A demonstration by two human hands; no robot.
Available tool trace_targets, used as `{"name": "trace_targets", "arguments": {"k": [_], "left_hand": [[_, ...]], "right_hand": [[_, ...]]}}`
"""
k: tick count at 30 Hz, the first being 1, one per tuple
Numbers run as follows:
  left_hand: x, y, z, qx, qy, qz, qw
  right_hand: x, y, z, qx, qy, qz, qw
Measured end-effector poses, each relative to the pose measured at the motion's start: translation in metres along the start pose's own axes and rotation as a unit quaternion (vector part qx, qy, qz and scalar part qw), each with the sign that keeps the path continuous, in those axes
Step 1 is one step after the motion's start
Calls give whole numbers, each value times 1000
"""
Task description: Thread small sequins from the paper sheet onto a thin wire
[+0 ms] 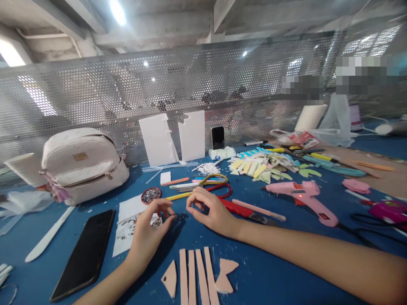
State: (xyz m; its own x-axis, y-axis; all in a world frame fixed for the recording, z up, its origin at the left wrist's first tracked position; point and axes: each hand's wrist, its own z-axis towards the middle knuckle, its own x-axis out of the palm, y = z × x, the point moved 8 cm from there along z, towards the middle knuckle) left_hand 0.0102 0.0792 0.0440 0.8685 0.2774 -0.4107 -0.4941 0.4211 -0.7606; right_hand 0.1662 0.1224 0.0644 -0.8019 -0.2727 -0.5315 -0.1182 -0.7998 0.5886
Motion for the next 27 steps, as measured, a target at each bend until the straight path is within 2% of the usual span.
{"name": "trace_targets", "arguments": {"k": [8,18,27], "left_hand": [[1,1,-1,-5,4,-14,1000],[1,1,0,-19,4,-35,999],[1,7,-2,-29,3,-67,997]], "right_hand": [[1,-1,0,5,2,7,1000],[-6,0,-1,6,-39,14,999],[-5,1,-2,1,-35,16,999]]}}
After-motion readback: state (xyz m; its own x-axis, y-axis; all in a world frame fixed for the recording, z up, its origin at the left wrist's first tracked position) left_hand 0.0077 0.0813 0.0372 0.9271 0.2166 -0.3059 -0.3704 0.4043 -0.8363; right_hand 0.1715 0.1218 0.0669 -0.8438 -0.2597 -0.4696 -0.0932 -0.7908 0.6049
